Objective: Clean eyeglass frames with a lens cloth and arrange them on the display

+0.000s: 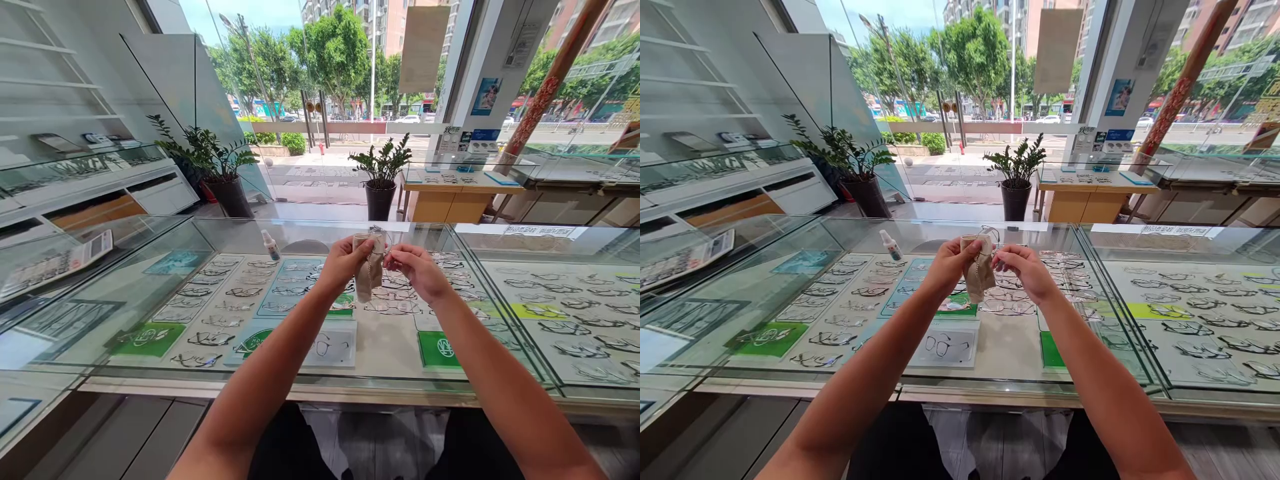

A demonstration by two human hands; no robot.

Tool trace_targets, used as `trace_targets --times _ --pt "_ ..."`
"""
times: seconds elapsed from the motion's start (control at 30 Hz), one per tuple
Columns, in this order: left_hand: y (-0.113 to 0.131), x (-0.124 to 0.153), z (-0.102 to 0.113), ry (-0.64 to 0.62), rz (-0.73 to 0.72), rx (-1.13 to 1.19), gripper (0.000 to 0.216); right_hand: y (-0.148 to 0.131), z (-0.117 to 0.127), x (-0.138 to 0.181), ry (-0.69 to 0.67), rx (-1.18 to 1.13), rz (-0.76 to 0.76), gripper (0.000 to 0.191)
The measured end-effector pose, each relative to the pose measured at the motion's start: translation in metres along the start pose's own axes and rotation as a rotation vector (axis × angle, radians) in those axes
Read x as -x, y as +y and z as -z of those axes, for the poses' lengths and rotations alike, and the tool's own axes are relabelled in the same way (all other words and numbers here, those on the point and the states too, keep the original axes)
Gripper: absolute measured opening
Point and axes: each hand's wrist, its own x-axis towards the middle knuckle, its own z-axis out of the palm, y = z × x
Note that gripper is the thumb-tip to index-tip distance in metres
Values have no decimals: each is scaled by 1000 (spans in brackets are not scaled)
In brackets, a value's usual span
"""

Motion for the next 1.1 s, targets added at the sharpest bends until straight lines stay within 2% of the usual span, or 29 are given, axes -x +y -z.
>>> trace_targets --times 0.17,0.23,0.3,0.4,0.5,0.63,0.8,0.97,1.1 --pt "-6 0 -1 42 18 57 52 -8 6 -1 77 -92 87 21" --pt "-3 5 -4 -2 67 56 49 -12 11 -1 111 -126 126 20" --pt "3 13 -9 -125 142 17 48 -16 16 -1 142 -150 149 19" --pt "7 26 -20 -437 243 -112 46 -19 21 -2 173 -165 163 19" --pt "3 37 -33 -670 254 -219 46 -19 23 -3 170 -177 165 19" --pt "-8 46 -44 -764 140 -386 37 -18 23 -5 164 -170 150 20" --pt "-17 51 -50 -742 -121 -861 16 -15 21 -4 157 -151 142 20" --pt "-28 55 -55 -821 -337 -1031 12 -12 19 -4 141 -155 143 20" --pt "-34 55 -55 -875 -366 -1127 13 -12 18 -5 138 -152 141 20"
